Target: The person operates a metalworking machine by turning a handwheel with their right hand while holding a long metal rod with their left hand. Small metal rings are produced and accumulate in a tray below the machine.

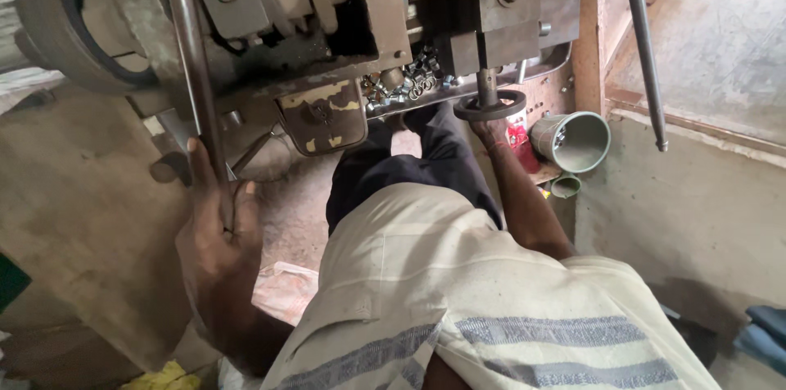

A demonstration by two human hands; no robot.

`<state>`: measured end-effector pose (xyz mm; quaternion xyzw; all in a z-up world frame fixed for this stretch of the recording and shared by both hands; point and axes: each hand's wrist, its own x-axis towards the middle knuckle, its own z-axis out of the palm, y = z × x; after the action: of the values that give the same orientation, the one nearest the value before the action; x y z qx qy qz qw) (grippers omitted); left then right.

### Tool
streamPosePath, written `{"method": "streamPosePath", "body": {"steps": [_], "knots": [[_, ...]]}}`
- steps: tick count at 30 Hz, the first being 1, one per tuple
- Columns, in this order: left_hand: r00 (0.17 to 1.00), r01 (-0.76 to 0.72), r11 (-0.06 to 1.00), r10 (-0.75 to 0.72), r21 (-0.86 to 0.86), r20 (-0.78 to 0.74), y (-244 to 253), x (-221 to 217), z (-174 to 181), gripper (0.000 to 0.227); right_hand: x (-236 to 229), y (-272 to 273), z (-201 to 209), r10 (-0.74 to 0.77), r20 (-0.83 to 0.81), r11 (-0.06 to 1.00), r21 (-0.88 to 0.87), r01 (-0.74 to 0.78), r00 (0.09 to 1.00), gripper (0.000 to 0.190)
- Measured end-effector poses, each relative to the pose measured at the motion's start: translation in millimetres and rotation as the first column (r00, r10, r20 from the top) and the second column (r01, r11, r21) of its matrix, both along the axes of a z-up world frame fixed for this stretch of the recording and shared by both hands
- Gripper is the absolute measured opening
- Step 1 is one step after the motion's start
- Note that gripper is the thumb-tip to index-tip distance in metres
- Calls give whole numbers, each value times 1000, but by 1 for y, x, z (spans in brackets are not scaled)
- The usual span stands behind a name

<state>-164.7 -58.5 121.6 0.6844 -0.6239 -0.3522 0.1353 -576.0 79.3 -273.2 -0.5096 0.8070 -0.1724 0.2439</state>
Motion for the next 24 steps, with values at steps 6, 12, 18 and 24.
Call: {"method": "streamPosePath", "body": {"steps": [6, 12, 18, 24], "knots": [[999, 31, 997, -34, -72, -31, 5, 0, -7, 65, -3, 3, 2, 51, -88, 999, 10, -50, 995, 99], [991, -132, 988, 130, 79, 22, 6, -10, 1, 70, -2, -1, 6, 2, 53, 977, 211, -13, 999, 48], [993, -99, 993, 102, 64, -57, 5, -19, 9, 68, 1, 5, 8, -23, -59, 968, 247, 37, 998, 66], [944, -306, 928, 267, 211, 192, 7, -34, 2, 42, 2, 2, 0, -25, 9, 889, 457, 18, 1000, 67]]}}
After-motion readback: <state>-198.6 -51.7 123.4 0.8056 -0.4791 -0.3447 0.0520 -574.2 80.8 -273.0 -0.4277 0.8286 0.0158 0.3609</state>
